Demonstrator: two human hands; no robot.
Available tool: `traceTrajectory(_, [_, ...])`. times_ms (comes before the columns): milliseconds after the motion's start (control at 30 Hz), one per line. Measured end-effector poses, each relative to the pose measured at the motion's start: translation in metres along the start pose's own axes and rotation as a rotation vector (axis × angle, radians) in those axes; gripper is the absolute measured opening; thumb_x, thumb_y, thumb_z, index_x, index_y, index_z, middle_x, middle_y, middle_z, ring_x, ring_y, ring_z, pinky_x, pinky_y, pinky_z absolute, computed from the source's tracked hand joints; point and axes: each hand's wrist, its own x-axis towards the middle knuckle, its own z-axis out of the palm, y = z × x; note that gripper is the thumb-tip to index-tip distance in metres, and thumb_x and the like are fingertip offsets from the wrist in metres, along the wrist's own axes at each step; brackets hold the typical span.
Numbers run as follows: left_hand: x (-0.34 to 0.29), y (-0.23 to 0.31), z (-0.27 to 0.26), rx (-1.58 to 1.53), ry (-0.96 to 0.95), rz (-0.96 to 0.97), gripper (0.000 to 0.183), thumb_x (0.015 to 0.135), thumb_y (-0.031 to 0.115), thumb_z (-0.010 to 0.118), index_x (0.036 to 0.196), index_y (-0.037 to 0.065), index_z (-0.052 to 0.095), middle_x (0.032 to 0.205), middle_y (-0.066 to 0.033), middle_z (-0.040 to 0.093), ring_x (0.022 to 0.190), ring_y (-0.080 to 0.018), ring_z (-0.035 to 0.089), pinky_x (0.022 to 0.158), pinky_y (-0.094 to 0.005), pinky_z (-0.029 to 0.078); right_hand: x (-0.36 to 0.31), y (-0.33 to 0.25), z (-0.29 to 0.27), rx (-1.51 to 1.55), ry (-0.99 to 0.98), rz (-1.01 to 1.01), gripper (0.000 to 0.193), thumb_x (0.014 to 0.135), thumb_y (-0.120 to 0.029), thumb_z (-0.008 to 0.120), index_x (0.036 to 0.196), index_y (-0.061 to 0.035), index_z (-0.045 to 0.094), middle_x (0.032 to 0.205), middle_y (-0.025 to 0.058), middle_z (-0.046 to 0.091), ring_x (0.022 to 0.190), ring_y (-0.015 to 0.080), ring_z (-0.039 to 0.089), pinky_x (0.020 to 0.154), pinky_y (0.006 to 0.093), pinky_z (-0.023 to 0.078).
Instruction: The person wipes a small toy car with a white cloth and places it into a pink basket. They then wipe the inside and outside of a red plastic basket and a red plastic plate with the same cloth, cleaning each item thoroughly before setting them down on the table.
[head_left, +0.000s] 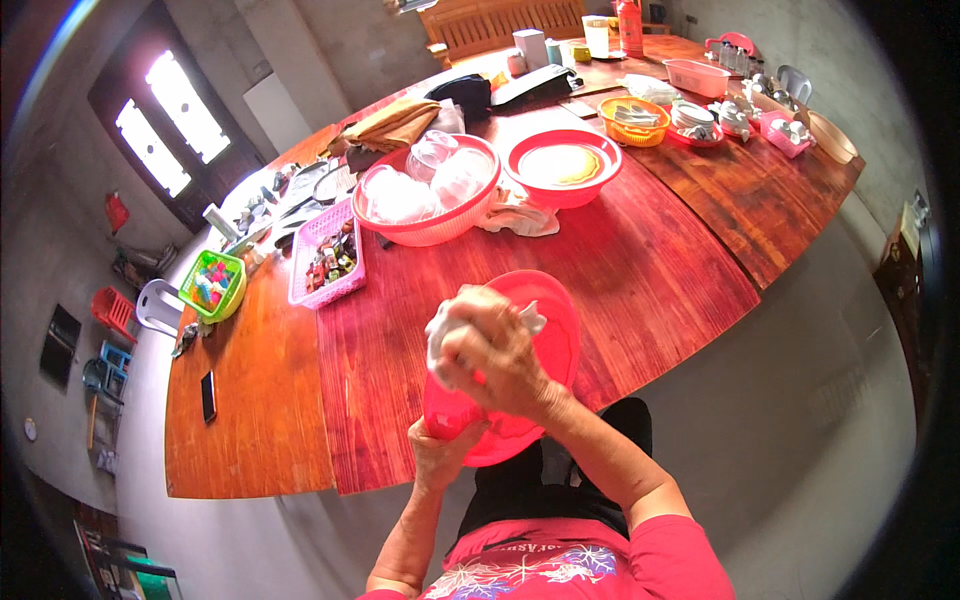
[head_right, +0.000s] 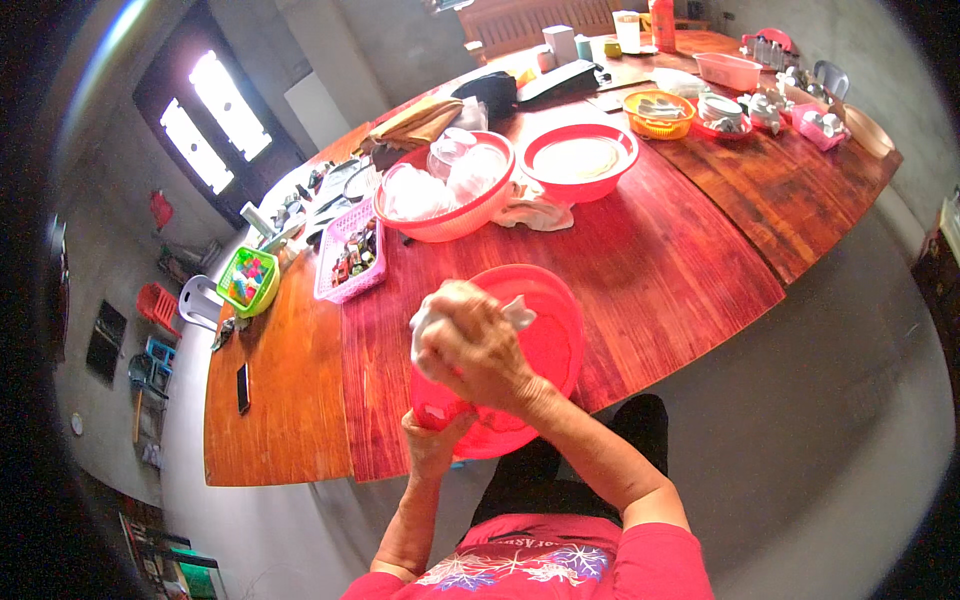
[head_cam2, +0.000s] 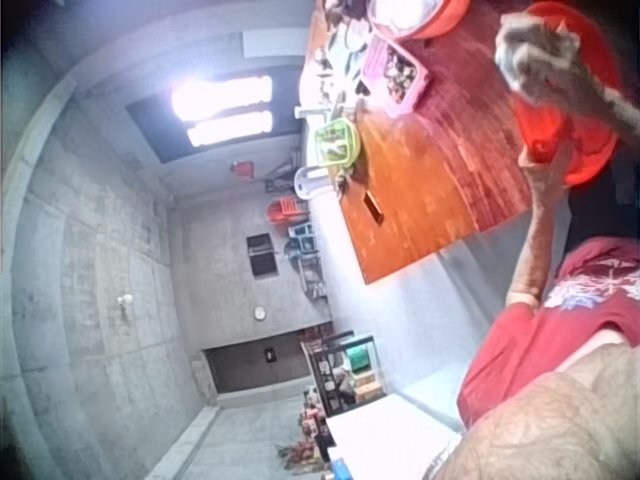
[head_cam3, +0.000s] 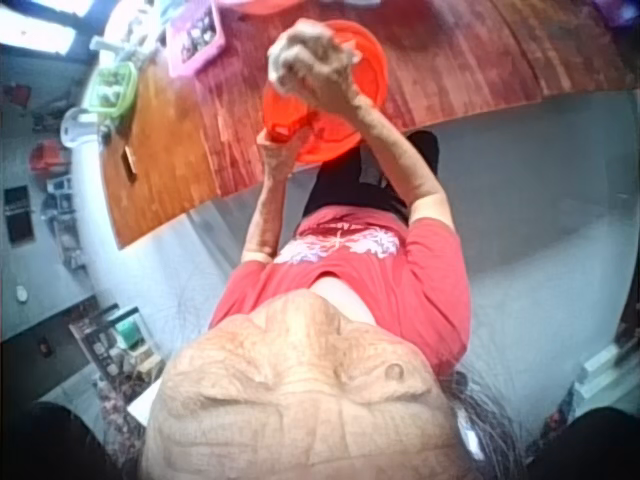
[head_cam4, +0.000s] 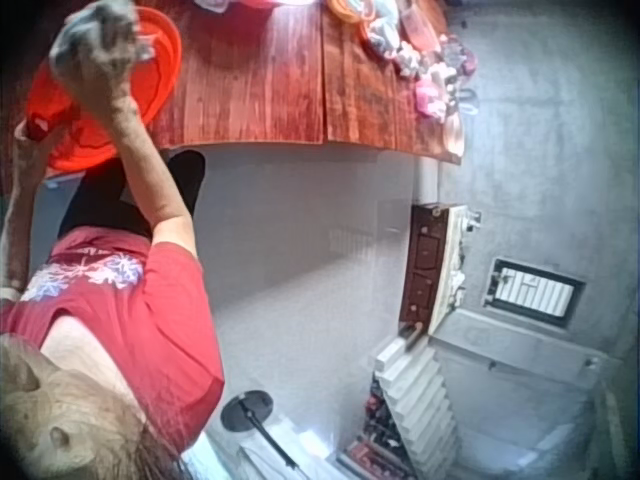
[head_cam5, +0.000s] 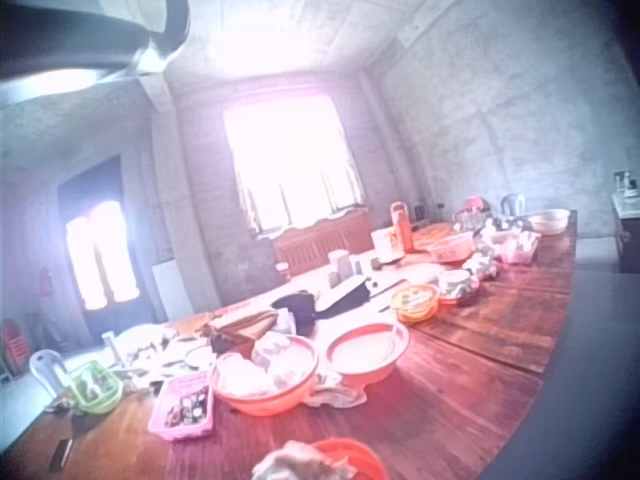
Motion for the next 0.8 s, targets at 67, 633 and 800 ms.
traceTrajectory(67, [-0.001, -0.003, -0.006, 0.056, -0.017, 0.011, 0.019, 0.072, -0.002, 0.078, 0.087, 0.001, 0.068, 0.082, 0.0009, 0.066, 0.073, -0.0071, 0.060, 0.066, -0.0253, 0.051, 0.001, 0.024, -0.004, -0.048, 0.068, 0.092, 0.014, 0.079, -0.017, 0.065, 0.087, -0.0101, 0.057, 0.113, 0.0122, 0.053, 0.114, 0.0335, 0.048, 0.094, 0.0480, 0.037])
traceTrajectory(633, [0.049, 0.022, -0.039, -0.402, -0.507, -0.129, 0.054, 0.073, 0.019, 0.080, 0.117, -0.002, 0.056, 0.111, -0.0096, 0.064, 0.104, -0.0162, 0.061, 0.090, -0.0313, 0.050, -0.005, 0.085, -0.060, 0.182, -0.166, 0.304, 0.013, 0.070, -0.013, 0.061, 0.083, -0.0102, 0.059, 0.087, 0.0106, 0.059, 0.082, 0.0308, 0.059, 0.075, 0.0402, 0.049])
traceTrajectory(800, [0.055, 0.055, -0.027, 0.074, -0.459, -0.062, 0.039, 0.072, 0.006, 0.081, 0.106, 0.001, 0.063, 0.095, -0.0026, 0.066, 0.088, -0.0083, 0.060, 0.077, -0.0260, 0.052, 0.021, 0.010, -0.028, -0.120, -0.213, -0.091, 0.015, 0.064, -0.022, 0.066, 0.077, -0.0197, 0.061, 0.084, 0.0053, 0.053, 0.078, 0.0239, 0.054, 0.070, 0.0417, 0.039])
